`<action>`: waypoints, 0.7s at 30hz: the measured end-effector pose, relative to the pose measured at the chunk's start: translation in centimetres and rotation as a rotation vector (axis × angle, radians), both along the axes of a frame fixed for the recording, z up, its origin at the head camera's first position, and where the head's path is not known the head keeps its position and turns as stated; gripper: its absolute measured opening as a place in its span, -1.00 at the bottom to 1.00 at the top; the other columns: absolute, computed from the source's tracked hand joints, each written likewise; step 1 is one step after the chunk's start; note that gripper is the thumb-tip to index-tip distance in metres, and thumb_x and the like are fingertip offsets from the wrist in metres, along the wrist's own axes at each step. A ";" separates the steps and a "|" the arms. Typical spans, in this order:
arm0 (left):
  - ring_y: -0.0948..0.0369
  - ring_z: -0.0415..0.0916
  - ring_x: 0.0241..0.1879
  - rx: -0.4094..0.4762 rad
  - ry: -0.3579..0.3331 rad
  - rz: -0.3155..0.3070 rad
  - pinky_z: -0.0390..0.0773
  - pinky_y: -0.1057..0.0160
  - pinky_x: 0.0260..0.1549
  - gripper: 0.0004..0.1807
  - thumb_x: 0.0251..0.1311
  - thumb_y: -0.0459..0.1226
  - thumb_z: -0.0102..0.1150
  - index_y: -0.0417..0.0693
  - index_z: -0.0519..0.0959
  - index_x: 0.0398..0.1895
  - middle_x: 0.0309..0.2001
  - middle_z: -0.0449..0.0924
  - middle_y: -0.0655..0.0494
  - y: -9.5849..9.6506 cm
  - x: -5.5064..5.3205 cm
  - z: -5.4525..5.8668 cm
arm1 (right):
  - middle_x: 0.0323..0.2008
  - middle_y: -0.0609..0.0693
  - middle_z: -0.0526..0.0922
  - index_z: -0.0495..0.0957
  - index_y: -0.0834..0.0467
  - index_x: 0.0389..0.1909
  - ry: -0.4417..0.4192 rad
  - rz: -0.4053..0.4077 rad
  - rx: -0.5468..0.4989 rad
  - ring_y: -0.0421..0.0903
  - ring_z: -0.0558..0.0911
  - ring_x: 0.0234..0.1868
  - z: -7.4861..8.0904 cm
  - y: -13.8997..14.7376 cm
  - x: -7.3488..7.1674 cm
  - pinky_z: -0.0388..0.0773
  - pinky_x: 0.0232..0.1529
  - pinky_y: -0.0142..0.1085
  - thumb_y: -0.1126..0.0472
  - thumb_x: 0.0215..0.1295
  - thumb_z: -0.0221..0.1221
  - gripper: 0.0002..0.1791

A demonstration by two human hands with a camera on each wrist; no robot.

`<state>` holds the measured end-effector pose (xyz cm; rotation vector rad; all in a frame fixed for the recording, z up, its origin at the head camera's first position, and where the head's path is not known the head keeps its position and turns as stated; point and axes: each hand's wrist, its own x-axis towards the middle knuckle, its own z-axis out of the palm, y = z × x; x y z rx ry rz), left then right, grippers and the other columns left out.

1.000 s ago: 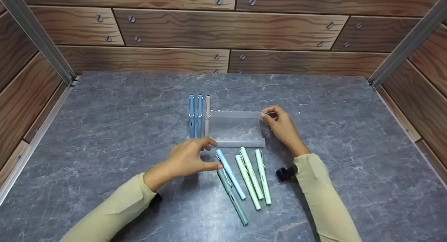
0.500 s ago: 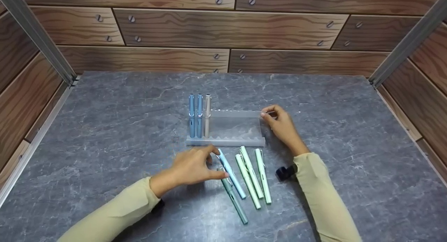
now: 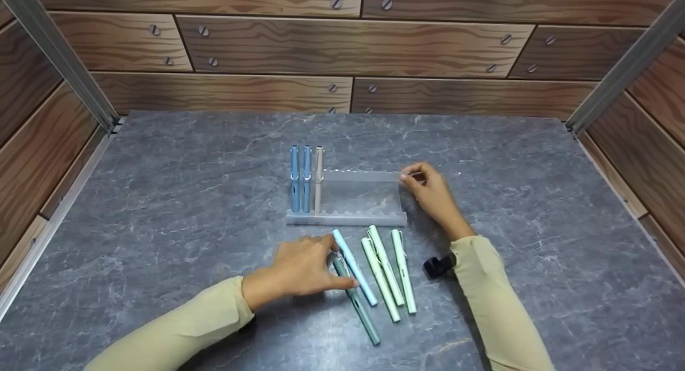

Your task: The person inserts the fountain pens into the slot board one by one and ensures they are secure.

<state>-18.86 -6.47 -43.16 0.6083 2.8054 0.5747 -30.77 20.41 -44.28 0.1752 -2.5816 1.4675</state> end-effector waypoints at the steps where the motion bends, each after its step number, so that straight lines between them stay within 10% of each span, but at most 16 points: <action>1: 0.24 0.38 -0.51 -0.010 0.004 -0.003 0.31 0.25 -0.62 -0.16 -0.21 0.45 0.21 0.01 0.55 -0.06 -0.55 0.44 0.25 0.1 0.0 -0.1 | -0.16 0.24 0.62 0.53 0.34 -0.16 0.001 0.000 -0.001 -0.04 0.55 -0.17 0.0 0.0 0.0 0.40 -0.36 -0.51 0.25 0.33 0.17 -0.79; 21: 0.14 0.50 -0.42 -0.163 0.027 0.007 0.38 0.21 -0.58 -0.19 -0.16 0.45 0.18 -0.03 0.50 -0.14 -0.41 0.56 0.09 1.1 0.1 -0.5 | -0.13 0.22 0.63 0.54 0.30 -0.15 -0.008 -0.001 0.005 -0.11 0.55 -0.19 0.0 0.0 0.0 0.41 -0.34 -0.50 0.23 0.33 0.18 -0.79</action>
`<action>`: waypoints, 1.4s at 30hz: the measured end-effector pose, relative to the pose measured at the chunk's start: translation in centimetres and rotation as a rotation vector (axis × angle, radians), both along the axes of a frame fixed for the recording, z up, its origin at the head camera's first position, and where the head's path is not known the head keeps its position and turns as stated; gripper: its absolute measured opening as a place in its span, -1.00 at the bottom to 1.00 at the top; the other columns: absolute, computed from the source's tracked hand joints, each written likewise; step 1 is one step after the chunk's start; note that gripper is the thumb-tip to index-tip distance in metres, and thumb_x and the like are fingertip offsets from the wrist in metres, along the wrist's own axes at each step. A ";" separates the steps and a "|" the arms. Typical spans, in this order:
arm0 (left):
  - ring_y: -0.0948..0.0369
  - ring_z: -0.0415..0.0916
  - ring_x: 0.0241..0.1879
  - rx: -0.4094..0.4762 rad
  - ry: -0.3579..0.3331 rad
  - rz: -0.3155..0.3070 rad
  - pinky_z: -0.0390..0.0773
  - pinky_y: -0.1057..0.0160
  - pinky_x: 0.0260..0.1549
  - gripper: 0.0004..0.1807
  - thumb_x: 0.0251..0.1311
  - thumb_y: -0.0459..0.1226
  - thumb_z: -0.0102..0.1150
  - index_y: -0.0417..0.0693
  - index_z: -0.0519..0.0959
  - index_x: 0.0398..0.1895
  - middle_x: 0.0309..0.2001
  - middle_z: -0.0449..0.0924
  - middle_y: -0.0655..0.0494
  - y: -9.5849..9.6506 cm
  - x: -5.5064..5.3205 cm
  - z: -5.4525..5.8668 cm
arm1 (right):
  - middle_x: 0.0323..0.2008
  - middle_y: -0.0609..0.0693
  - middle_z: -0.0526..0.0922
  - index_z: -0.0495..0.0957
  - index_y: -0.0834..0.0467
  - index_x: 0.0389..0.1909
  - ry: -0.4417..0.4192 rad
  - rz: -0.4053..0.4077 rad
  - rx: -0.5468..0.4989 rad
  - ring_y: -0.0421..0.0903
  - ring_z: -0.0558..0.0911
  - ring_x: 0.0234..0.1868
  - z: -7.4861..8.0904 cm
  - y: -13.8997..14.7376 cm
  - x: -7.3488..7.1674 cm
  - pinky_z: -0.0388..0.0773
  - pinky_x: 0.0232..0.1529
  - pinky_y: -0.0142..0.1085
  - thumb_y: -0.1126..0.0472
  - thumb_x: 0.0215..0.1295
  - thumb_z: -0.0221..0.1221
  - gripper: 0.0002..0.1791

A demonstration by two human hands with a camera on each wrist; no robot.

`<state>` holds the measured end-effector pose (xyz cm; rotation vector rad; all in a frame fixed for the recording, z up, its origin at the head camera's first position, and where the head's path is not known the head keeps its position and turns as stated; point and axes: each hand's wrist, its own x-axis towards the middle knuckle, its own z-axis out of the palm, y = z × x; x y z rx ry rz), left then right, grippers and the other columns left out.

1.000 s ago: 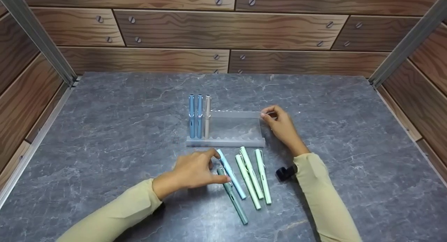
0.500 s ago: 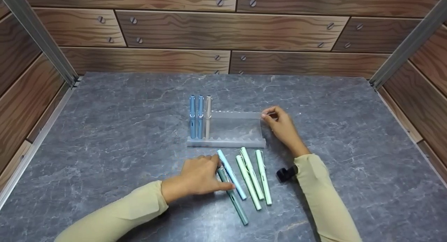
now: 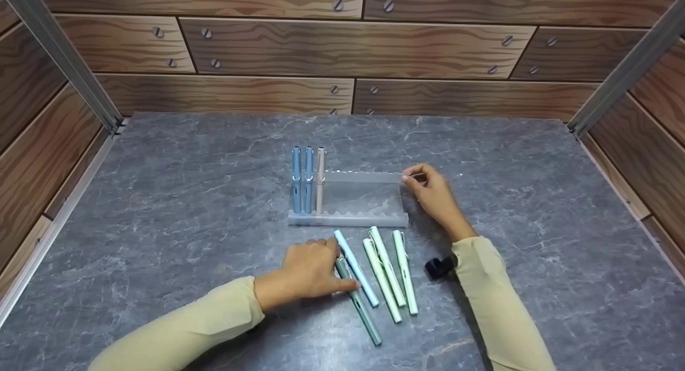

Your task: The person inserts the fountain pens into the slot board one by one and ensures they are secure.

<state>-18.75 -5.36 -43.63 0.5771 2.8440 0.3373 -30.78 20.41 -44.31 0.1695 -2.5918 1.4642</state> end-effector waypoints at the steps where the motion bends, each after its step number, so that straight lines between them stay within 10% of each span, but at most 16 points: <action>1: 0.13 0.51 -0.41 -0.002 -0.004 0.001 0.39 0.21 -0.57 -0.19 -0.16 0.45 0.19 -0.03 0.50 -0.13 -0.40 0.57 0.08 0.0 0.0 0.0 | -0.13 0.22 0.63 0.54 0.31 -0.15 0.007 0.000 -0.001 -0.12 0.55 -0.19 0.0 0.0 0.0 0.41 -0.33 -0.50 0.23 0.33 0.18 -0.79; 26: 0.25 0.36 -0.44 0.191 -0.144 0.005 0.34 0.21 -0.52 -0.38 -0.20 0.19 0.44 0.06 0.52 -0.15 -0.48 0.43 0.25 -1.1 -0.5 0.4 | -0.14 0.22 0.63 0.53 0.30 -0.14 0.008 0.001 0.014 0.00 0.57 -0.13 0.0 0.0 -0.1 0.41 -0.31 -0.49 0.24 0.34 0.17 -0.80; 42: 0.23 0.41 -0.40 0.133 -0.104 -0.013 0.37 0.20 -0.52 -0.32 -0.20 0.31 0.36 0.06 0.50 -0.15 -0.40 0.50 0.22 -0.7 -0.3 0.2 | -0.12 0.25 0.63 0.53 0.32 -0.13 0.007 0.006 0.005 0.09 0.59 -0.06 -0.1 0.2 0.0 0.38 -0.24 -0.51 0.24 0.35 0.16 -0.78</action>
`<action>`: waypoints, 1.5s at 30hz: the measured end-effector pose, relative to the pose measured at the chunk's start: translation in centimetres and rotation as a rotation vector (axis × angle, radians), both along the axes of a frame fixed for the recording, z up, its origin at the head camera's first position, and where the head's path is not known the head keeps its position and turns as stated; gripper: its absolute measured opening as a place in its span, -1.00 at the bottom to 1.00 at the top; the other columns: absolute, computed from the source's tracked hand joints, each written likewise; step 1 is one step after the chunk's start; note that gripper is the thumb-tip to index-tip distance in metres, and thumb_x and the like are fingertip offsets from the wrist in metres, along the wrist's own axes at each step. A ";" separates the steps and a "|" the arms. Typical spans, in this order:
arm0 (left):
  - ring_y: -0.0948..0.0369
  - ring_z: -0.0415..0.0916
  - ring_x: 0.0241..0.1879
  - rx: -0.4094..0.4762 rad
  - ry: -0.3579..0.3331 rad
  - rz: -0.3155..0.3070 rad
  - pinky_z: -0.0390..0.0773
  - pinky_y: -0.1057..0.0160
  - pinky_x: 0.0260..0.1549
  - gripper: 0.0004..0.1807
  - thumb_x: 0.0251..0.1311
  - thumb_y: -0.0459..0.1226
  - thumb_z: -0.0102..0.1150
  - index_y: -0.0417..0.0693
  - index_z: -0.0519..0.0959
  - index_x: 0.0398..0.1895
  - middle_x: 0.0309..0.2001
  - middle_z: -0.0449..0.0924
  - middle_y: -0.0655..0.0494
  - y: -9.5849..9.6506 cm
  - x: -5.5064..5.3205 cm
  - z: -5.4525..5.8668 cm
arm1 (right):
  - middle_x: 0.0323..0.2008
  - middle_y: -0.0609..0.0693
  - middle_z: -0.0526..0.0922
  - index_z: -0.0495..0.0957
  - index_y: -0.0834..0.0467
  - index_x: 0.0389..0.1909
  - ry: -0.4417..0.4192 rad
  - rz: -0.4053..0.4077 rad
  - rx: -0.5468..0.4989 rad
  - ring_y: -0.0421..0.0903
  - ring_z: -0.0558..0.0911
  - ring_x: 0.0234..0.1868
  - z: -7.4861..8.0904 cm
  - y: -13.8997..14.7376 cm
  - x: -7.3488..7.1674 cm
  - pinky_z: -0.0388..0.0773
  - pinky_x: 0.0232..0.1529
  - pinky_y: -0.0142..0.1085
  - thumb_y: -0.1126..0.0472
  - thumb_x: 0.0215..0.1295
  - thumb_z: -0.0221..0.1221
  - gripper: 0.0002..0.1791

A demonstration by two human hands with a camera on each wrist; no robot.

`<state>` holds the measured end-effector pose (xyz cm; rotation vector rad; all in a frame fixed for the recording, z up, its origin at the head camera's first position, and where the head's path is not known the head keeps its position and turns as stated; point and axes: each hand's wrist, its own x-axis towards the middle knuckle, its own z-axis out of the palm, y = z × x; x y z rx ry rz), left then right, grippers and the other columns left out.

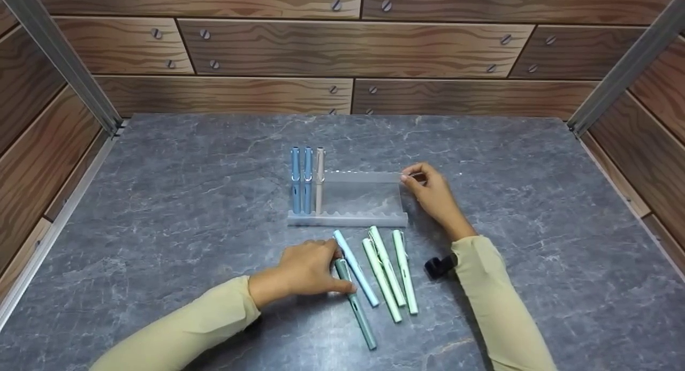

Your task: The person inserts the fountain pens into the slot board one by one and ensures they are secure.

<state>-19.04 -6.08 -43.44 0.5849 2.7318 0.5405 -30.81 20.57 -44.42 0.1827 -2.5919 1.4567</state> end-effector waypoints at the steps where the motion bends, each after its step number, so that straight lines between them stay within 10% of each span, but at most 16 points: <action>1: 0.23 0.42 -0.39 -0.005 0.005 0.001 0.37 0.20 -0.51 -0.31 -0.20 0.33 0.35 0.06 0.50 -0.15 -0.39 0.51 0.22 0.1 0.0 0.0 | -0.11 0.25 0.63 0.53 0.32 -0.13 0.000 -0.002 0.002 0.09 0.59 -0.06 0.0 0.0 0.0 0.38 -0.24 -0.51 0.23 0.35 0.16 -0.78; 11: 0.14 0.51 -0.30 -0.069 0.044 0.003 0.42 0.15 -0.49 -0.24 -0.21 0.39 0.29 0.05 0.49 -0.11 -0.30 0.58 0.13 0.4 0.1 -0.1 | -0.13 0.25 0.63 0.53 0.32 -0.14 0.008 0.000 0.016 0.09 0.59 -0.08 0.1 -0.1 0.0 0.39 -0.24 -0.48 0.25 0.33 0.17 -0.79; 45: 0.27 0.38 -0.48 0.102 -0.054 0.001 0.35 0.24 -0.55 -0.34 -0.24 0.13 0.49 0.06 0.53 -0.05 -0.48 0.48 0.26 -0.5 0.1 0.2 | -0.16 0.23 0.63 0.53 0.30 -0.14 -0.002 -0.006 0.015 -0.06 0.57 -0.20 0.2 0.0 0.1 0.44 -0.38 -0.49 0.25 0.33 0.18 -0.80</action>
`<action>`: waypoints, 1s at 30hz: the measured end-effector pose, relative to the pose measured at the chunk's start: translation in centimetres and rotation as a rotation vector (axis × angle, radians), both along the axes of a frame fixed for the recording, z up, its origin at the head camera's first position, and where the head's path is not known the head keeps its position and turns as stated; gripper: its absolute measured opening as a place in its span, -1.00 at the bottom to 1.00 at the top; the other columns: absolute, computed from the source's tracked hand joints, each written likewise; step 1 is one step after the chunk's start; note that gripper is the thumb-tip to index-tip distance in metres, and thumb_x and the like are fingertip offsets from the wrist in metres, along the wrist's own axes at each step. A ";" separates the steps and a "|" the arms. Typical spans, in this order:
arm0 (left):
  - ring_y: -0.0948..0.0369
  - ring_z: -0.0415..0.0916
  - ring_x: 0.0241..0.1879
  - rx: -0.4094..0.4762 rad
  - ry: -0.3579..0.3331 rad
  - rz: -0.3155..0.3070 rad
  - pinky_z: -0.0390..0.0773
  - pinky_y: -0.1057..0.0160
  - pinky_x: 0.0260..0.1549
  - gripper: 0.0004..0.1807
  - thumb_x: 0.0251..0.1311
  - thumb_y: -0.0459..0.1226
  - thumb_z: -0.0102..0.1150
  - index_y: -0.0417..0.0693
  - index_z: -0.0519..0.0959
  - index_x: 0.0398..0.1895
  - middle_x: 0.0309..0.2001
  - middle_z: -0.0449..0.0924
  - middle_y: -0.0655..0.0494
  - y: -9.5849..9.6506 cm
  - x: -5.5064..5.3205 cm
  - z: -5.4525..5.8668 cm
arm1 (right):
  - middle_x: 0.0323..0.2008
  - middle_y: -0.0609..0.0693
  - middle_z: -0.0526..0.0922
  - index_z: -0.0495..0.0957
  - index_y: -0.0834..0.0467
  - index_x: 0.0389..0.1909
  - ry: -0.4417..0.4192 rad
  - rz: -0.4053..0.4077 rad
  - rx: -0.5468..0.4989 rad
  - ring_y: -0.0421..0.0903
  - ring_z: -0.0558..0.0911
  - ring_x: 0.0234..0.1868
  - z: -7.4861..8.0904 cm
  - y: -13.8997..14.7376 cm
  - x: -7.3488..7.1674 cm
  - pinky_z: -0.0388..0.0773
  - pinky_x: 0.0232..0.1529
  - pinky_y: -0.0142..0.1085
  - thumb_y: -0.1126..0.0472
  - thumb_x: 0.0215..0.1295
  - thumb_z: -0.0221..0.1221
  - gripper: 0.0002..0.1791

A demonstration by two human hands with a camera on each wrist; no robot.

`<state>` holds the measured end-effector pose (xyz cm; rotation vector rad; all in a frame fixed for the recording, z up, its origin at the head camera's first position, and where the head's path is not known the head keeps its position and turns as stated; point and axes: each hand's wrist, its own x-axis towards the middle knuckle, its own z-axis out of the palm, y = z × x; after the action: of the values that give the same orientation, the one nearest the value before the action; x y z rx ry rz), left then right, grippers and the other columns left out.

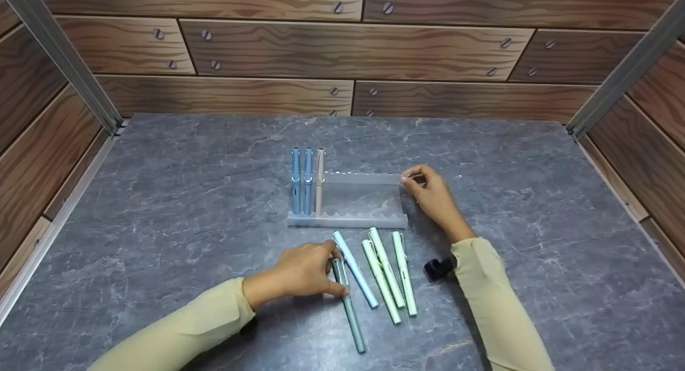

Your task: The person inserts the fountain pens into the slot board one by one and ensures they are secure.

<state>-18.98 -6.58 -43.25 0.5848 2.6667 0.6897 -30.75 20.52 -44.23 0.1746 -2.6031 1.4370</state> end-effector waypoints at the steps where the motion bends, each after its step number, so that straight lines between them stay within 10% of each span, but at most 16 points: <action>1: 0.28 0.38 -0.50 0.013 0.001 -0.001 0.35 0.24 -0.57 -0.34 -0.23 0.12 0.49 0.05 0.52 -0.05 -0.48 0.49 0.26 0.0 0.0 0.0 | -0.16 0.23 0.63 0.53 0.29 -0.14 -0.003 -0.001 0.000 -0.07 0.56 -0.22 0.0 0.0 0.0 0.44 -0.40 -0.49 0.24 0.33 0.18 -0.80; 30: 0.32 0.47 -0.54 0.357 -0.225 0.009 0.40 0.33 -0.46 -0.38 -0.10 -0.26 0.48 -0.04 0.32 0.01 -0.45 0.67 0.14 0.8 0.1 -0.1 | -0.12 0.23 0.64 0.53 0.29 -0.14 0.007 -0.011 0.025 0.09 0.60 -0.07 -0.2 0.0 -0.2 0.37 -0.22 -0.44 0.24 0.32 0.19 -0.80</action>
<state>-18.84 -5.81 -43.36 0.5460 2.3547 1.1733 -30.90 20.53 -44.44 0.1680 -2.6133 1.3989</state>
